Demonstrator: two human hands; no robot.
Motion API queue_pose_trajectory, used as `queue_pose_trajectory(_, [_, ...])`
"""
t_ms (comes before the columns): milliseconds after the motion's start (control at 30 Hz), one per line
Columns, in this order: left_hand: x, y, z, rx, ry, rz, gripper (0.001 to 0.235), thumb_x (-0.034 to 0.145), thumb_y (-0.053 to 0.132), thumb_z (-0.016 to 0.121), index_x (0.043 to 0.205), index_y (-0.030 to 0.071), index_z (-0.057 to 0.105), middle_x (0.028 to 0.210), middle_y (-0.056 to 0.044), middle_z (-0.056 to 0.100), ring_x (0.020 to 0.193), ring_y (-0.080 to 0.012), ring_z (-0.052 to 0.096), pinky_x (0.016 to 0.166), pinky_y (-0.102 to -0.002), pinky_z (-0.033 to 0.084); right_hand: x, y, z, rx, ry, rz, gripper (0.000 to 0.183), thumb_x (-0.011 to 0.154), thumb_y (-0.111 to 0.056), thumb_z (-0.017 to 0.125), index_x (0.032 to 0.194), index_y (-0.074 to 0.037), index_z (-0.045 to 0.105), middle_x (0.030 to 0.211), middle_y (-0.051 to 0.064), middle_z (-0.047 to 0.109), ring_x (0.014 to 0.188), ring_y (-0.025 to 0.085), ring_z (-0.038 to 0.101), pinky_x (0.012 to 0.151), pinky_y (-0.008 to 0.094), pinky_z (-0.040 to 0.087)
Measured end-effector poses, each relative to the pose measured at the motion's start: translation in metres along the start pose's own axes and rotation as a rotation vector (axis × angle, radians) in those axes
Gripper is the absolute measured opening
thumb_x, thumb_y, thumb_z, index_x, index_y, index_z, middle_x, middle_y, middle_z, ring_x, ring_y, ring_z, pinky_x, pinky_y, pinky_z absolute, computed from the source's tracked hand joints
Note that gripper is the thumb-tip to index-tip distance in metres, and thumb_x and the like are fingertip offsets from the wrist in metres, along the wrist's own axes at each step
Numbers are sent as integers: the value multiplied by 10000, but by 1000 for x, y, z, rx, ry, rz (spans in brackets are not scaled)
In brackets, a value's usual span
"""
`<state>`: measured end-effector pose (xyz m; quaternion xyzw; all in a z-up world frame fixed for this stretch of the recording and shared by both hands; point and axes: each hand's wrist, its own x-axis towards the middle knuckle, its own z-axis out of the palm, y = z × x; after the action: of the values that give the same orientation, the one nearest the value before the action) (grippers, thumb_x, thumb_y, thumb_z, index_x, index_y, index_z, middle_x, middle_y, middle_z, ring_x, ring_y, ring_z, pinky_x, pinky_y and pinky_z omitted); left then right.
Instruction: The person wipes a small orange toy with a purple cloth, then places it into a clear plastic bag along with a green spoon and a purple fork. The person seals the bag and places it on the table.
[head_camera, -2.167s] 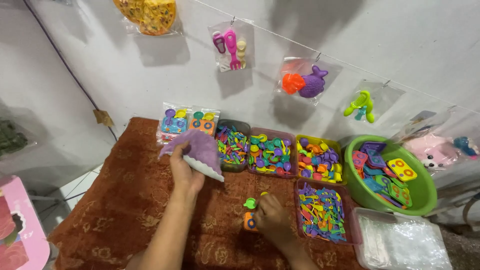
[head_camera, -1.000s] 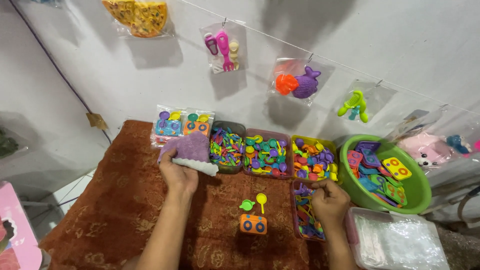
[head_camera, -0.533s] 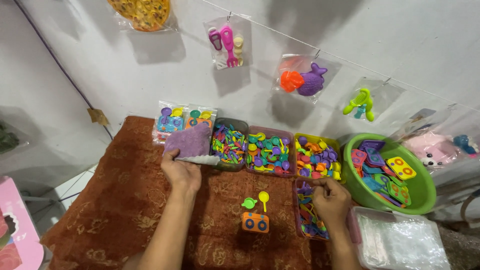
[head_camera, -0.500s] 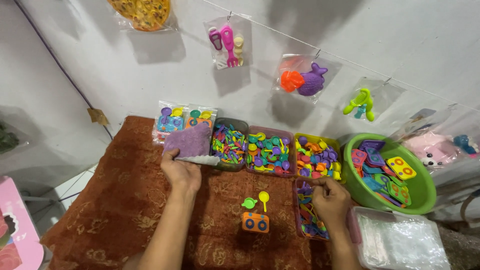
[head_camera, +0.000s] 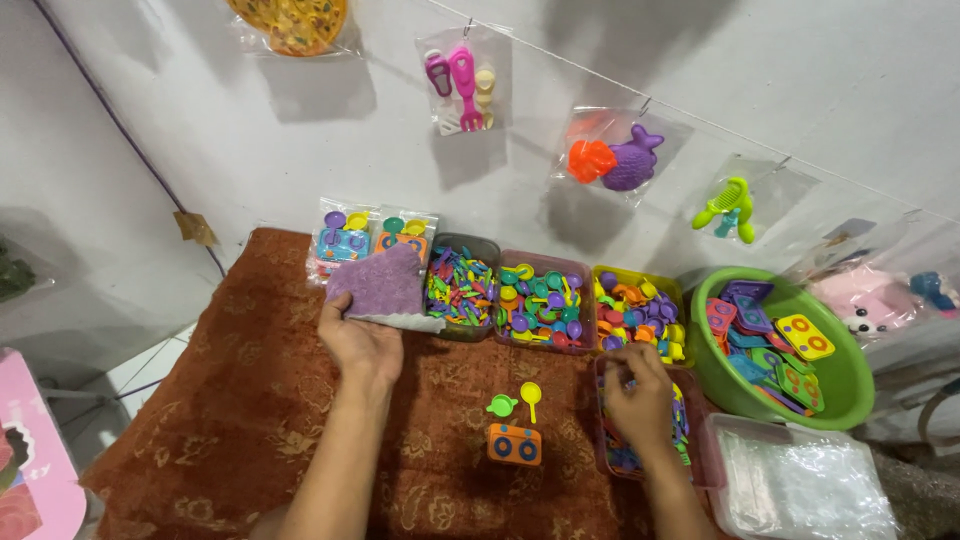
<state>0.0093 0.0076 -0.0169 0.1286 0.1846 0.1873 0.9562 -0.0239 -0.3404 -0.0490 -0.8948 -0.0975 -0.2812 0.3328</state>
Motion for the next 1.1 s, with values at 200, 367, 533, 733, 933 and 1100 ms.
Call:
queue_pose_trajectory(200, [26, -11, -17, -110, 113, -33, 563, 786, 271, 598, 1314, 82, 545, 1282, -124, 626, 1223, -276, 613, 1117, -503, 461, 15, 18, 50, 92, -156, 11, 119, 834, -54, 708, 915, -100, 782, 923, 133, 741, 944, 380, 715, 837, 467, 562])
queue_pose_trajectory(367, [28, -16, -22, -141, 137, -41, 565, 777, 288, 620, 1309, 109, 559, 1294, -121, 647, 1236, -289, 621, 1135, -533, 446, 52, 21, 126, 84, -272, -7, 117, 874, -109, 704, 966, -101, 776, 962, 137, 748, 1035, 374, 686, 932, 478, 529])
queue_pose_trajectory(533, [14, -8, -6, -121, 153, -66, 480, 791, 295, 592, 1238, 118, 580, 1198, -103, 662, 1168, -278, 640, 1108, -530, 475, 97, -11, 184, 4, -423, -76, 164, 876, -126, 698, 1013, -64, 764, 992, 210, 725, 1078, 440, 644, 966, 507, 511])
queue_pose_trajectory(733, [8, -2, -2, -113, 188, -89, 416, 810, 296, 586, 1185, 118, 587, 1140, -92, 669, 1108, -280, 654, 1066, -524, 509, 122, 15, 261, -414, -614, -408, 289, 765, -194, 711, 1040, -126, 765, 1023, 144, 723, 1136, 368, 655, 1009, 483, 497])
queue_pose_trajectory(933, [4, 4, 4, -140, 182, -104, 402, 794, 277, 618, 1161, 115, 624, 1113, -86, 694, 1079, -274, 675, 1048, -506, 532, 121, 10, 275, -160, -866, -14, 381, 822, -213, 677, 1194, -187, 756, 1144, 178, 741, 1170, 381, 677, 1020, 490, 527])
queue_pose_trajectory(1100, [10, 2, -3, -133, 167, -97, 403, 806, 285, 610, 1170, 112, 614, 1102, -84, 686, 1065, -268, 669, 1044, -494, 535, 133, -6, 252, 479, -646, 426, 337, 873, -41, 641, 1204, 4, 681, 789, 194, 728, 621, 261, 741, 613, 324, 626])
